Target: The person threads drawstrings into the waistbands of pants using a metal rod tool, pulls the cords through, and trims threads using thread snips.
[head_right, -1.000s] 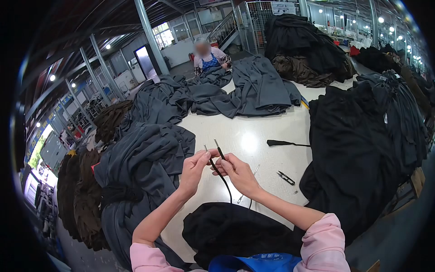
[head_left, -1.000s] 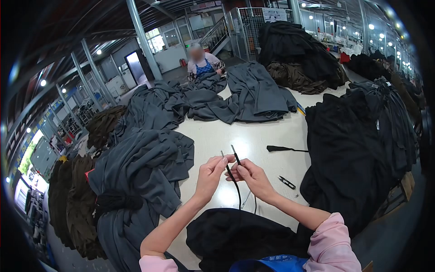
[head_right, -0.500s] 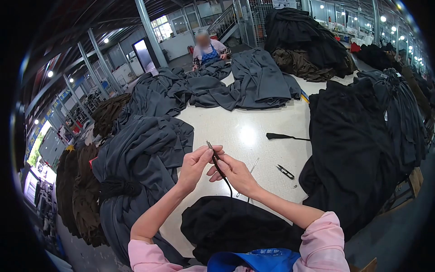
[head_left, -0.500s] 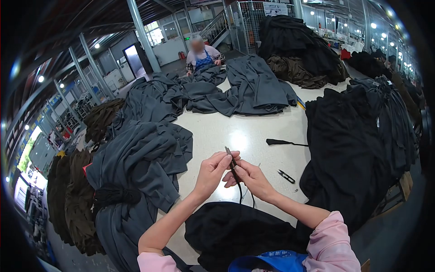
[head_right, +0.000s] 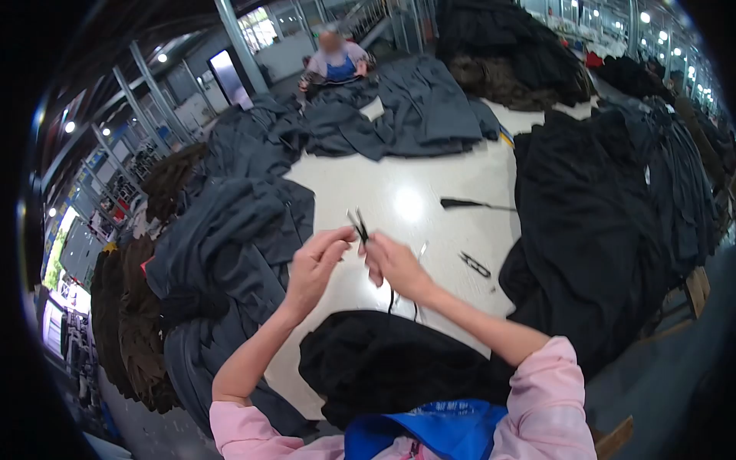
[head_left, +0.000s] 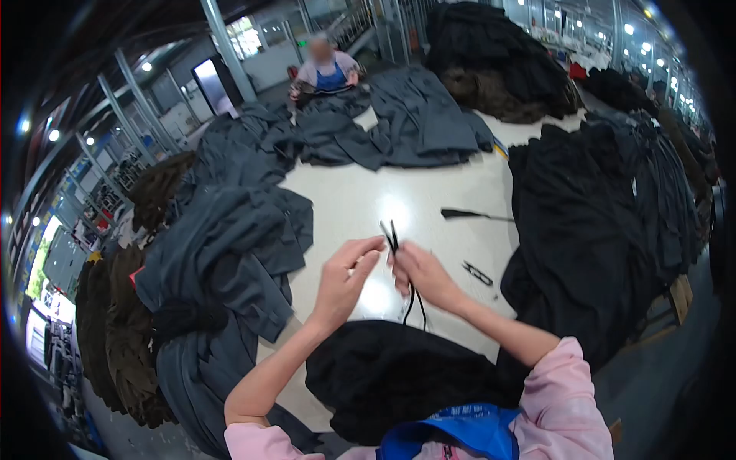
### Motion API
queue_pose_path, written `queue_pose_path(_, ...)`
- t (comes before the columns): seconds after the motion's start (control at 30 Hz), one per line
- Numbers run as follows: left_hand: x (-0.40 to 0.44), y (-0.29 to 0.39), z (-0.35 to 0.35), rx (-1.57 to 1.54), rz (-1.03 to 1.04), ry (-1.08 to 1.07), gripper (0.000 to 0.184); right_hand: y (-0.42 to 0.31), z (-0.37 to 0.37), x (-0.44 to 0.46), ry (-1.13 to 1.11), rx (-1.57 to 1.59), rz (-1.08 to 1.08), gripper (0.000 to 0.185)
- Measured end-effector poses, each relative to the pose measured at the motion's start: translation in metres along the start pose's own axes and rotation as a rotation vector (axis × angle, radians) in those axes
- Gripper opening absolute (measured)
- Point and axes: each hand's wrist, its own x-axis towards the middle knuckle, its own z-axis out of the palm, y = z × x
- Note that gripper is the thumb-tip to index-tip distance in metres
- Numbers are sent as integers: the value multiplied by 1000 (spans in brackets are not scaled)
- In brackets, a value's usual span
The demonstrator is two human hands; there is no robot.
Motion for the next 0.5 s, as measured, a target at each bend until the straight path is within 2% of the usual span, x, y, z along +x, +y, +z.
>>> queue_pose_path(0.07,-23,5,3,157,66,-7,16,14,-20,7,76,17,36,20)
queue_pose_path(0.17,-87,-3,28,236,215,-356,9,33,-45,-3,122,51,106,20)
queue_pose_path(0.23,-132,-4,45,302,137,-587,23,38,-54,-18,41,-347,52,17)
queue_pose_path(0.27,-151,-9,49,369,129,-657,33,78,-64,-24,-72,-734,-450,13)
queue_pose_path(0.3,-168,-18,53,392,92,-698,42,74,-57,-44,-213,-658,-53,12)
queue_pose_path(0.33,-179,-23,53,477,79,-711,42,56,-44,-59,-397,-831,248,12)
queue_pose_path(0.37,-183,-32,54,558,101,-724,42,94,-52,-80,-491,-779,-257,14)
queue_pose_path(0.4,-187,-42,57,646,215,-626,34,103,-51,-93,-576,-690,-278,15)
queue_pose_path(0.43,-195,-66,56,709,263,-652,56,85,-47,-99,-709,-840,137,16)
queue_pose_path(0.47,-181,-59,60,769,368,-549,39,99,-50,-110,-682,-817,13,15)
queue_pose_path(0.5,-179,-69,70,742,541,-312,28,116,-53,-114,-647,-839,-74,17)
